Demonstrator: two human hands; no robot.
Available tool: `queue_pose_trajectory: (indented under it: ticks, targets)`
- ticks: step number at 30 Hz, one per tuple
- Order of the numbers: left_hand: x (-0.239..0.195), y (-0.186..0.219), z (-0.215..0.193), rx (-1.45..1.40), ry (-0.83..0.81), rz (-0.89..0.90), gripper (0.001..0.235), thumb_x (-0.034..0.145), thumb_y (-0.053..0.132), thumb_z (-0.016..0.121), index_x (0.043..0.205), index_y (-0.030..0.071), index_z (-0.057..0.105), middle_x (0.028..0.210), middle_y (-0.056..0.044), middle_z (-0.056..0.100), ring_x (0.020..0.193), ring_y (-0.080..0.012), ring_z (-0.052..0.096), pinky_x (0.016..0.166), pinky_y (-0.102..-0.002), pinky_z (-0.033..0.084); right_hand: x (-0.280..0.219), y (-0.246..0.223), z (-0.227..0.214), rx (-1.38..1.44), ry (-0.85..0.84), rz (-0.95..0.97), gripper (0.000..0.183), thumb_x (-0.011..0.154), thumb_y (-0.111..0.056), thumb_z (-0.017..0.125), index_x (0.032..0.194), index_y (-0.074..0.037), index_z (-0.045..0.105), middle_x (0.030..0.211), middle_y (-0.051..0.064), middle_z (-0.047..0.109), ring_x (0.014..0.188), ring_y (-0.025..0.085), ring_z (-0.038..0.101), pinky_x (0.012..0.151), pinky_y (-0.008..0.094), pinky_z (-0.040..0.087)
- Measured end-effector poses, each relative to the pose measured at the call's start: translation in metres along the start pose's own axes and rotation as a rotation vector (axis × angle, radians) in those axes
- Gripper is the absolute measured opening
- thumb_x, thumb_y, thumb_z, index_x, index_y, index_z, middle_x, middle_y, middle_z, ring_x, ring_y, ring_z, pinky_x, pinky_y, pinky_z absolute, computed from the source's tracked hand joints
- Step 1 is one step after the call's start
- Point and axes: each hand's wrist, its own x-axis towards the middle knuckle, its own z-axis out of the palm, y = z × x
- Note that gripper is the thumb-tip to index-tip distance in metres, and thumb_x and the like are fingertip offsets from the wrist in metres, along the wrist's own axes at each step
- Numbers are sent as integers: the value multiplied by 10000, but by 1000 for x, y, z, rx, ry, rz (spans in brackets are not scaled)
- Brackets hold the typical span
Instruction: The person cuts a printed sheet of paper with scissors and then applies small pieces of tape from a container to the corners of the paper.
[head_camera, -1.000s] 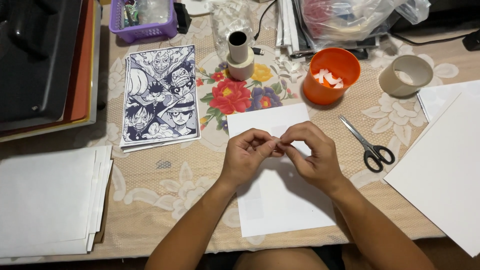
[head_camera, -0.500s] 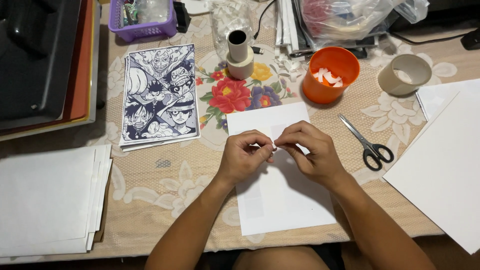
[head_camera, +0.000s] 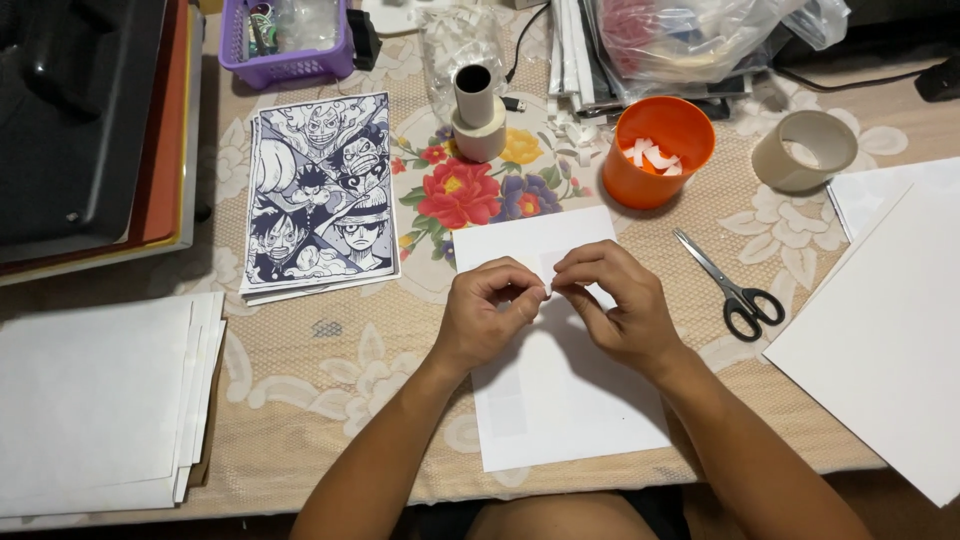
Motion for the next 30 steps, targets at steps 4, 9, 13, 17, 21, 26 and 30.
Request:
queue_pose_trajectory:
  ticks: [4,9,13,17,21,26,30]
  targets:
    - [0,3,-2,41,22,17,69,975,68,824,978,16,869,844,-107,773,710,-144,733,691,-297,627,2,-5,1,36,-16,-4,135,995,-5,826,1110,-75,826,1133,127,811,939,280,805,827,411,684]
    - [-1,10,1,83,13,54,79,984,95,846,988,19,869,855,-117,774,736,-155,722,693,-313,630,5,-9,-1,71,-34,15,187,960,-60,888,1133,-48,819,1172,160,802,964,314,825,840,440,705]
    - [-1,15,1,124,24,128,60,973,95,857,959,37,863,826,-105,753,713,-159,714,650,-312,625,2,-7,-2,106,-19,105,96,1021,-65,821,1111,-33,820,1157,162,810,1009,293,827,864,405,702]
    - [1,15,3,169,39,130,16,918,67,849,910,57,859,790,-95,741,700,-178,700,637,-329,616,-3,8,-2,149,98,236,130,1079,-45,756,1195,-9,802,1163,150,802,1036,235,804,876,351,680]
    - [21,-6,-5,227,113,116,47,919,98,836,896,60,851,769,-103,733,700,-198,682,653,-350,600,-6,33,-9,218,243,318,136,1186,-56,629,1216,32,728,1142,172,766,1033,218,743,853,359,681]
    - [87,-20,2,378,230,20,120,946,159,775,920,60,837,742,-141,683,734,-230,639,695,-403,540,-2,55,-24,173,216,634,388,1264,-337,538,1246,-11,749,1172,179,783,1127,227,730,983,469,670]
    - [168,-53,12,496,254,-144,191,940,268,756,977,122,873,738,-117,738,772,-286,725,790,-461,584,3,49,-31,55,82,726,491,1255,-474,510,1161,-66,768,1108,182,765,1102,278,730,990,529,625]
